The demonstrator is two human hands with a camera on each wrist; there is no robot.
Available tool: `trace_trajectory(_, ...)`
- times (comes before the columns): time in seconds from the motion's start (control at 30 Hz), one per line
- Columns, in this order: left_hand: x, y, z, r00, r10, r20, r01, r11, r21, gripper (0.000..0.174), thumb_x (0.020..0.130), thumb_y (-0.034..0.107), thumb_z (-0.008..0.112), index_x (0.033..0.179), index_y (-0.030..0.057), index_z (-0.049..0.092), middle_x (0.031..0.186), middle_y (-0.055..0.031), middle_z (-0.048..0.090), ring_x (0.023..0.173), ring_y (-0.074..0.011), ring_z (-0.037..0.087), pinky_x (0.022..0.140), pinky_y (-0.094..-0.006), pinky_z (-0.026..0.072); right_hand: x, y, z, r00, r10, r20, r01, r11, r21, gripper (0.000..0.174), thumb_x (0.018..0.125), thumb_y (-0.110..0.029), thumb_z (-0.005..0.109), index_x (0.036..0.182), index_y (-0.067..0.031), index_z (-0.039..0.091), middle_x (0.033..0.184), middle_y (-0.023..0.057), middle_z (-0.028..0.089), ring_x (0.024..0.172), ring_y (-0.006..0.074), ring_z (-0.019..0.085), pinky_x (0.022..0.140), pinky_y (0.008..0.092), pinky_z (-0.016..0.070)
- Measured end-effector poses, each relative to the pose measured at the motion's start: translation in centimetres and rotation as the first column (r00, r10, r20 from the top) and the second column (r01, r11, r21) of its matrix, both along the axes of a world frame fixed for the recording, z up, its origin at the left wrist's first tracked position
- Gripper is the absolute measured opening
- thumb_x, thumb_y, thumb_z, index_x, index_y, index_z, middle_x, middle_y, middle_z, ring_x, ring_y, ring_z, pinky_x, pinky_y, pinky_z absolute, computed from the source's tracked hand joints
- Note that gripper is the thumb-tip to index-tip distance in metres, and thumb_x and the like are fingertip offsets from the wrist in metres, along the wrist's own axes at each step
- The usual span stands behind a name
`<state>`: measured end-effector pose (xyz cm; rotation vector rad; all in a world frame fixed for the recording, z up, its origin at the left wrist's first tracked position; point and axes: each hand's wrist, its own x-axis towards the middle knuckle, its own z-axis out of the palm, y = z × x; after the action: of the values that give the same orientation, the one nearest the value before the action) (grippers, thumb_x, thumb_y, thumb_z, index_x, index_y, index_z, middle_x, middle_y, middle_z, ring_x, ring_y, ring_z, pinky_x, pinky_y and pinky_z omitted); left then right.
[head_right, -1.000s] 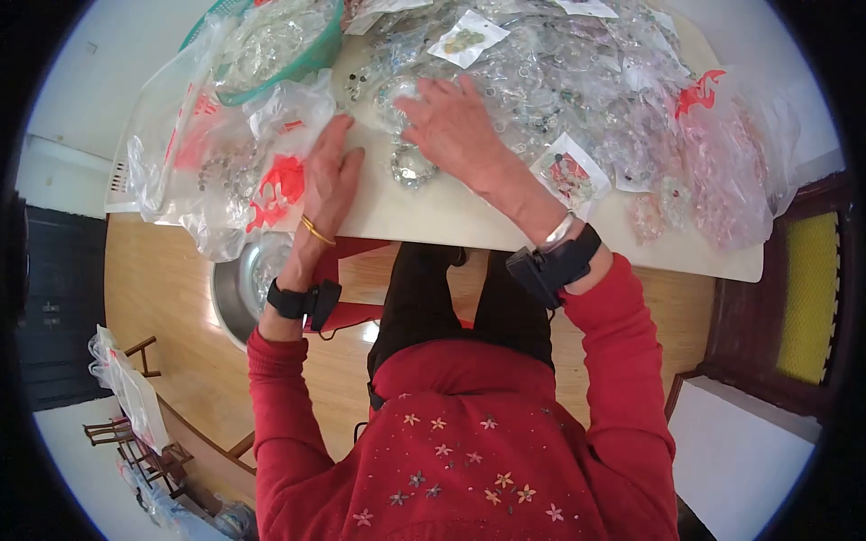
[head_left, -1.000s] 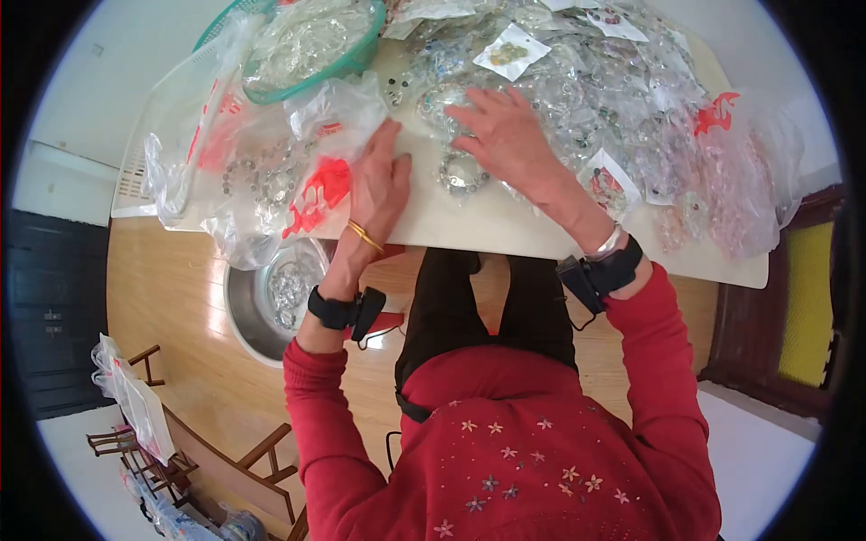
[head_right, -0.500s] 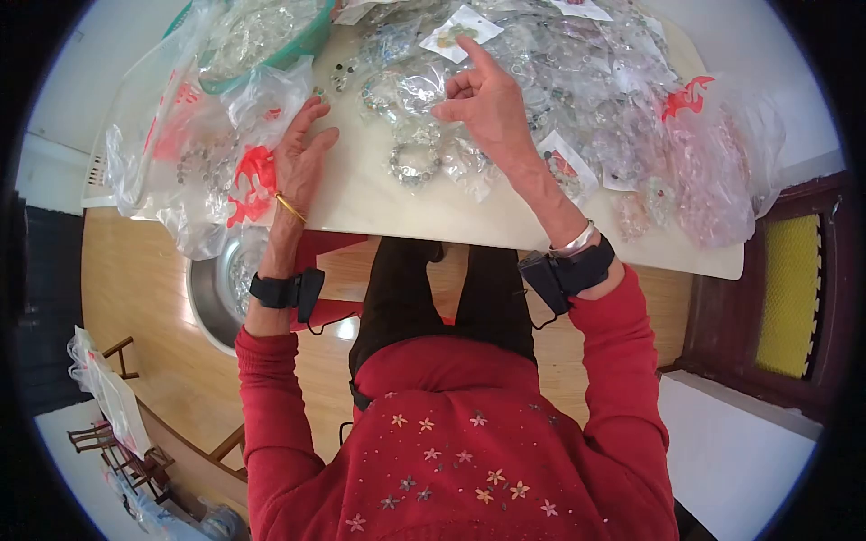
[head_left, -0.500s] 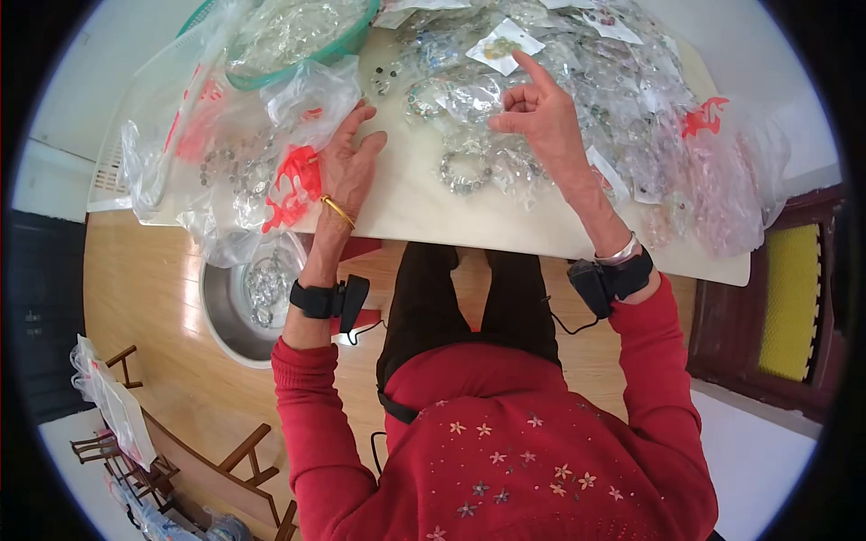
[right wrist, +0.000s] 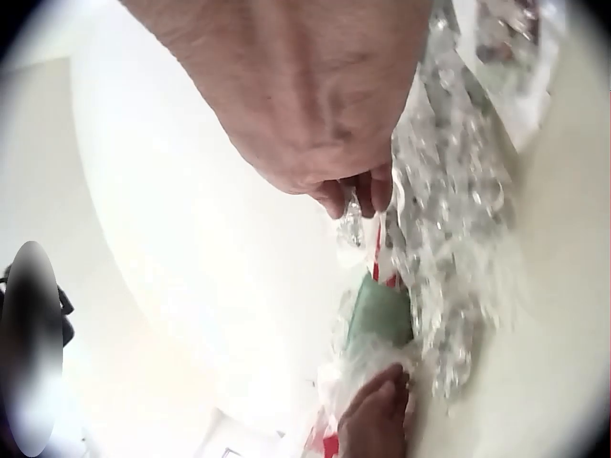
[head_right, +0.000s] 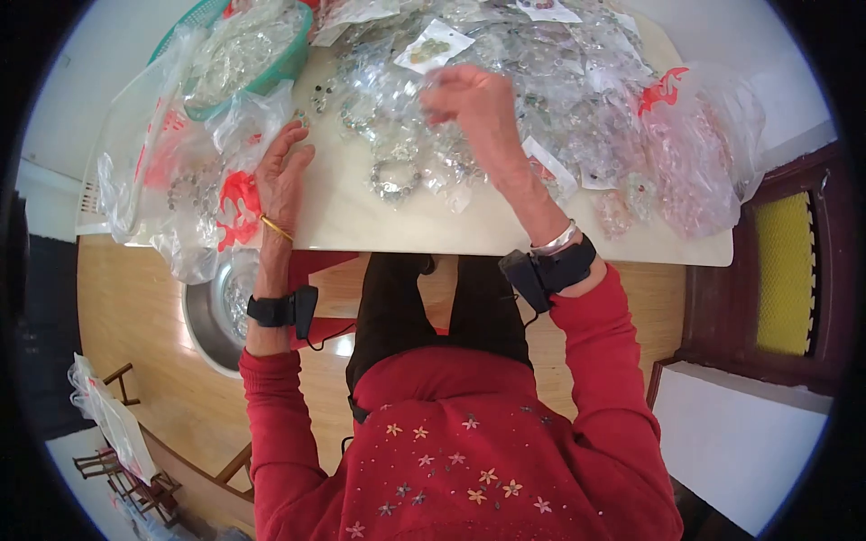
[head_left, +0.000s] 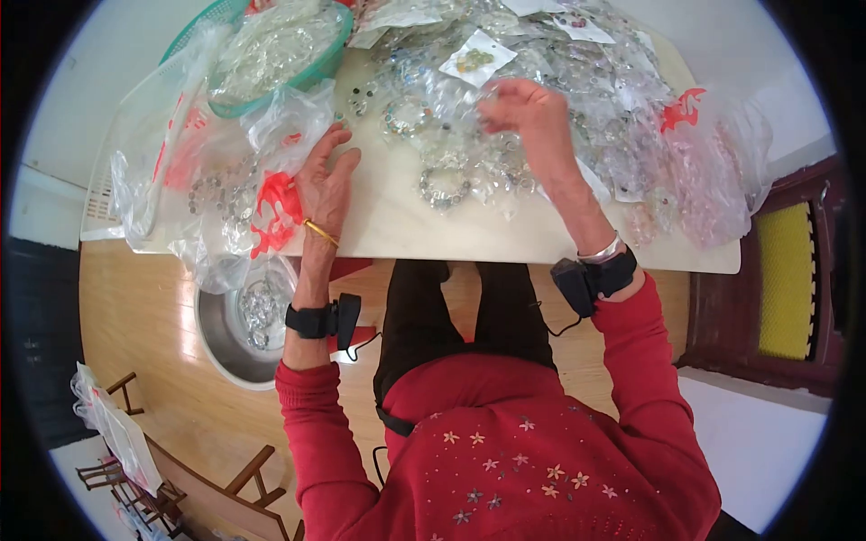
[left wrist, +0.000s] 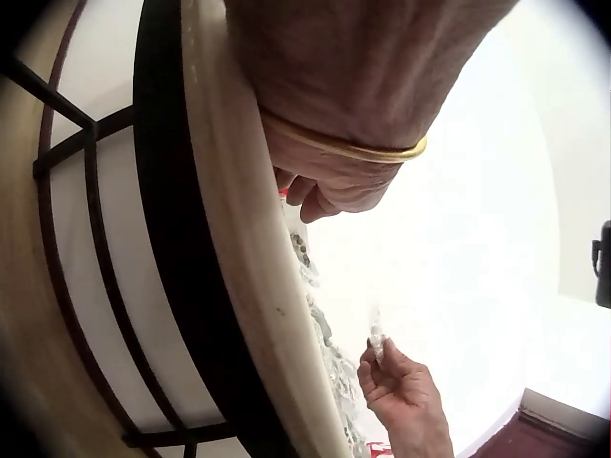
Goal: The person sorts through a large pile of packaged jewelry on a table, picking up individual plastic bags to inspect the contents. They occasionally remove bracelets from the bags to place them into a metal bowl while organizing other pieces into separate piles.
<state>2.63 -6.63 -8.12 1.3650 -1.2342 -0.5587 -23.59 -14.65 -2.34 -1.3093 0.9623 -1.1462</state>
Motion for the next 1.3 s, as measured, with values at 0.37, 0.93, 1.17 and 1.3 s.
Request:
trace_trajectory(0.37, 0.0, -0.3, -0.1, 0.997, -0.003, -0.083, 0.003, 1.000, 0.004, 0.032, 0.081, 0.013, 0.062, 0.110, -0.0006, 0.063, 0.127, -0.0114, 0.056, 0.120, -0.0202, 0.049, 0.101, -0.0293, 0.0349, -4.7, -4.3, -0.8, 0.471, -0.592, -0.654, -0.370, 0.541, -0.755, 0.066, 0.070, -0.015, 0.069, 0.131, -0.0148, 0.045, 0.125, 0.0167, 0.053, 0.113, 0.0346, 0.051, 0.093, 0.0480, 0.0435)
trace_trajectory(0.93, 0.1, -0.4, -0.3, 0.997, -0.001, -0.081, 0.000, 1.000, -0.020, 0.030, 0.082, 0.013, 0.062, 0.108, -0.0012, 0.063, 0.123, -0.0111, 0.059, 0.116, -0.0196, 0.051, 0.100, -0.0296, 0.0361, 0.8, -11.9, 3.3, 0.325, -0.605, -0.727, -0.146, 0.728, -0.670, 0.056, 0.068, -0.017, 0.069, 0.120, -0.0127, 0.049, 0.097, 0.0089, 0.061, 0.083, 0.0281, 0.063, 0.065, 0.0413, 0.0546)
trace_trajectory(1.17, 0.0, -0.5, -0.3, 0.994, 0.001, -0.111, -0.003, 1.000, -0.022, 0.029, 0.081, 0.013, 0.062, 0.106, -0.0014, 0.064, 0.121, -0.0101, 0.060, 0.115, -0.0196, 0.052, 0.100, -0.0295, 0.0363, -0.7, -13.3, 7.5, 0.911, 0.160, -0.380, -0.181, 0.983, -0.019, 0.055, 0.076, -0.026, 0.068, 0.122, -0.0105, 0.041, 0.111, 0.0084, 0.051, 0.098, 0.0268, 0.054, 0.076, 0.0409, 0.0475)
trace_trajectory(1.3, 0.1, -0.6, -0.6, 0.994, -0.002, -0.106, -0.001, 1.000, -0.031, 0.029, 0.082, 0.013, 0.062, 0.106, -0.0014, 0.064, 0.121, -0.0098, 0.060, 0.115, -0.0193, 0.052, 0.100, -0.0293, 0.0364, -0.6, -12.3, 5.4, 0.962, 0.253, -0.106, -0.252, 0.967, 0.027, 0.035, 0.075, -0.024, 0.069, 0.104, -0.0101, 0.057, 0.092, 0.0009, 0.061, 0.083, 0.0176, 0.062, 0.060, 0.0399, 0.0551)
